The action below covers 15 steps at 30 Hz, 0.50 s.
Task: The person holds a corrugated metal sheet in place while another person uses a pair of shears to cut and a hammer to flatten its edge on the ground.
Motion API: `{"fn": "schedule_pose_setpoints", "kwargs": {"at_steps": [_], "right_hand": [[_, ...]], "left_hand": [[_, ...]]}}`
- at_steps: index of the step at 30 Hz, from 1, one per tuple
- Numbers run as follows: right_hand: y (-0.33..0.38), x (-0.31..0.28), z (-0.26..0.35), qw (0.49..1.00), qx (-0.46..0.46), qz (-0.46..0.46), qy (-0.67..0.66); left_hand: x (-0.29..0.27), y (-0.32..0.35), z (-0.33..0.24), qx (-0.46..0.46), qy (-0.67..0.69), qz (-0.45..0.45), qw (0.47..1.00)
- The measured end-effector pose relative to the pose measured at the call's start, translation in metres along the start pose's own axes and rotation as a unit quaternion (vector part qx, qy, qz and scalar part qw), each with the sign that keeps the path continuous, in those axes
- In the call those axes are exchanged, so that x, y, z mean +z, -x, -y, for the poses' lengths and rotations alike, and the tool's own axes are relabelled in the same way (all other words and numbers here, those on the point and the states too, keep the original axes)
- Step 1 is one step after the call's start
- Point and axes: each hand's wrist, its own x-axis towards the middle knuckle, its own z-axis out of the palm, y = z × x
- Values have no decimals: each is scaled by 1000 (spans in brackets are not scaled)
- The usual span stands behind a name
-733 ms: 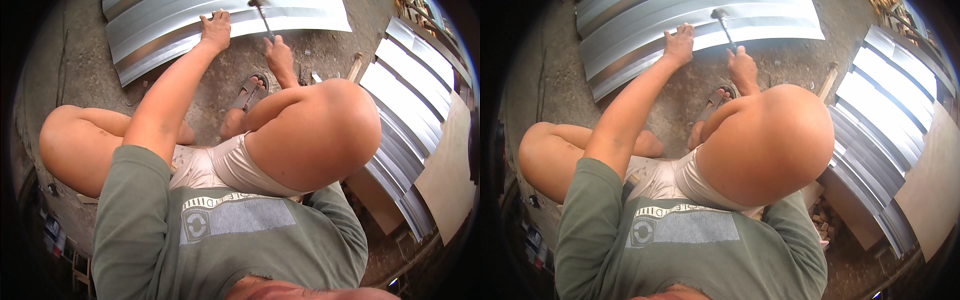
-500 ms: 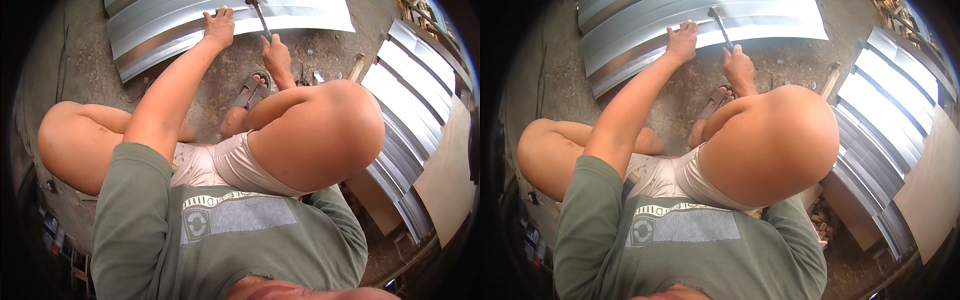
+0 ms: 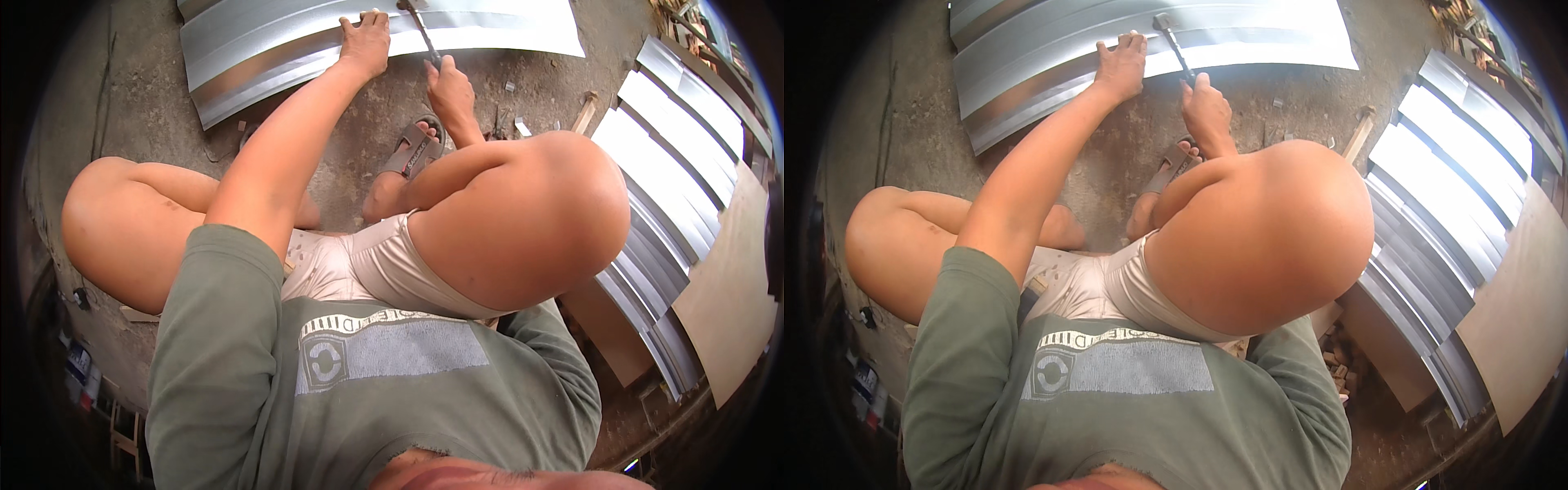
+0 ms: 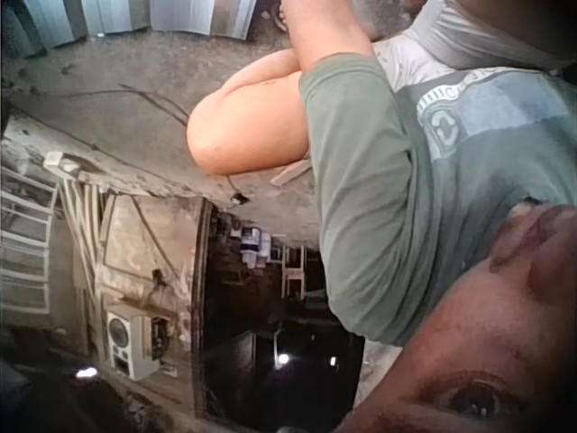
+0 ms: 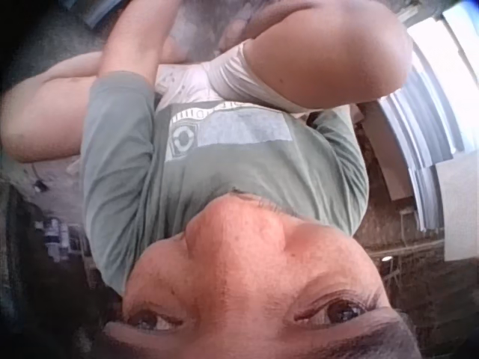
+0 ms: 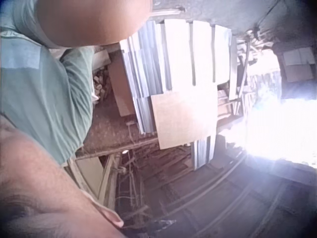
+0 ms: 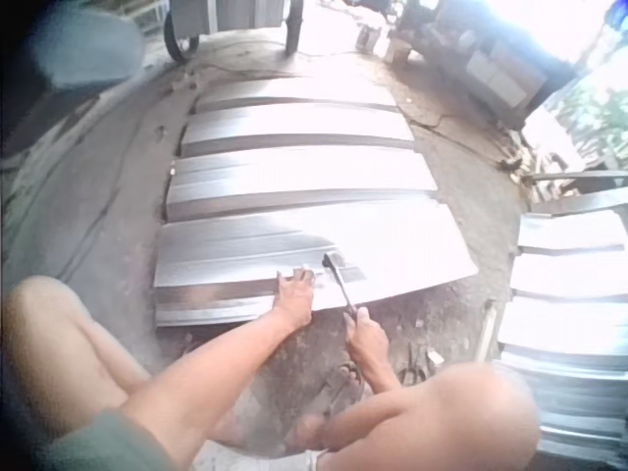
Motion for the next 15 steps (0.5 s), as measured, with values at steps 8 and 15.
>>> {"fn": "schedule_pose_setpoints", "kwargs": {"at_steps": [8,15], "right_hand": [[-2,6,6,1000,-11,7,-7],[-8,9,-16,1000,-1,-17,-17]], "left_hand": [[4,0,6,-6,6,-16,1000],[1,-1,3,-1,8,-15,1000]]}}
